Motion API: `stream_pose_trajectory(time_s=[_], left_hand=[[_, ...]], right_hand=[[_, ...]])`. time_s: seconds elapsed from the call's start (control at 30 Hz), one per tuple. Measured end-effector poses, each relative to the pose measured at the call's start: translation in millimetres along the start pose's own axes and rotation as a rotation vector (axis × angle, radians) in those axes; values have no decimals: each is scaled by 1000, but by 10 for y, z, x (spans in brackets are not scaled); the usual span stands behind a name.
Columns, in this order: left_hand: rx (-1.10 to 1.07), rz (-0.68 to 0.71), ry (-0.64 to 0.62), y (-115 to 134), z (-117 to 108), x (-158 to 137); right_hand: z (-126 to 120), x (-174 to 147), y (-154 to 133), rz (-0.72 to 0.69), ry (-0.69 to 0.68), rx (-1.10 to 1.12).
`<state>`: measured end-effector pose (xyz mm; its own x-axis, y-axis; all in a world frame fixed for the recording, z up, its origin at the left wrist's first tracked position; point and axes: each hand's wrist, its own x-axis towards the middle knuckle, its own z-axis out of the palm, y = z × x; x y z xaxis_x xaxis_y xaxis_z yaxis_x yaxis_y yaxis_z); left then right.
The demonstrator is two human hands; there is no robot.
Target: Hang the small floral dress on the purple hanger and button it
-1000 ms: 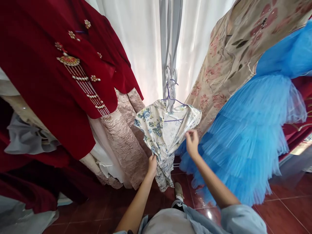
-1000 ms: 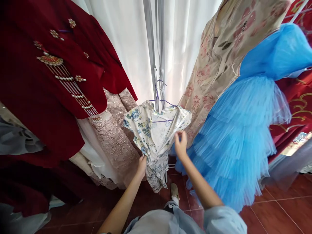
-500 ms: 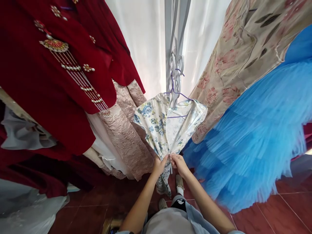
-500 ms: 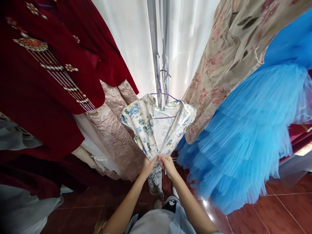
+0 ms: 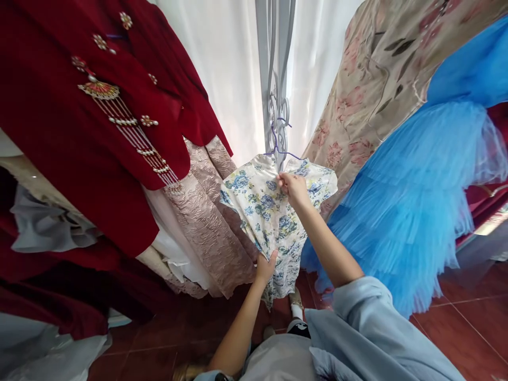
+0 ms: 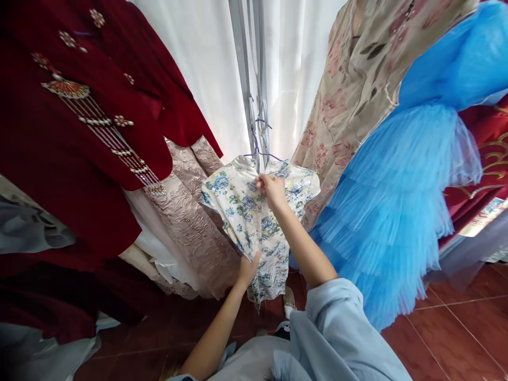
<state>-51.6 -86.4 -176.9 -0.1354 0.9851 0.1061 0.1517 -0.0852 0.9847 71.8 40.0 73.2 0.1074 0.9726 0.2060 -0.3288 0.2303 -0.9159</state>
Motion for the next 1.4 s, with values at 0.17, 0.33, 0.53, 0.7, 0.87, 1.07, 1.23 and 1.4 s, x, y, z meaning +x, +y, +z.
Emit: stream_pose_trajectory(time_s=[0.17,0.33,0.53,0.7,0.87,1.07,1.23,1.4], left_hand=[[-62,11,-80,-13,232,-79],[-102,-15,109,68,-36,104],[202,635,454,1403,-561,895],[406,892,5,2762,-292,1425],[690,671,-206,3158,-42,1770],[730,759,-170,3050,57,1901],[635,813,-143,3097,33,1965],[498,766,-135,3195,-74,1970]], right_hand=[[195,386,-295,-47,51,-102],[95,322,-282,-48,-70,-113],[-26,152,-188,-162,-104,-130],[-5,159,-123,-289,-142,-149],[-120,257,-20,-312,-165,-180],[-188,340,8,-305,-141,-232],[-334,274,410,-176,-100,-313],[-685,-322,1337,131,-49,-466]])
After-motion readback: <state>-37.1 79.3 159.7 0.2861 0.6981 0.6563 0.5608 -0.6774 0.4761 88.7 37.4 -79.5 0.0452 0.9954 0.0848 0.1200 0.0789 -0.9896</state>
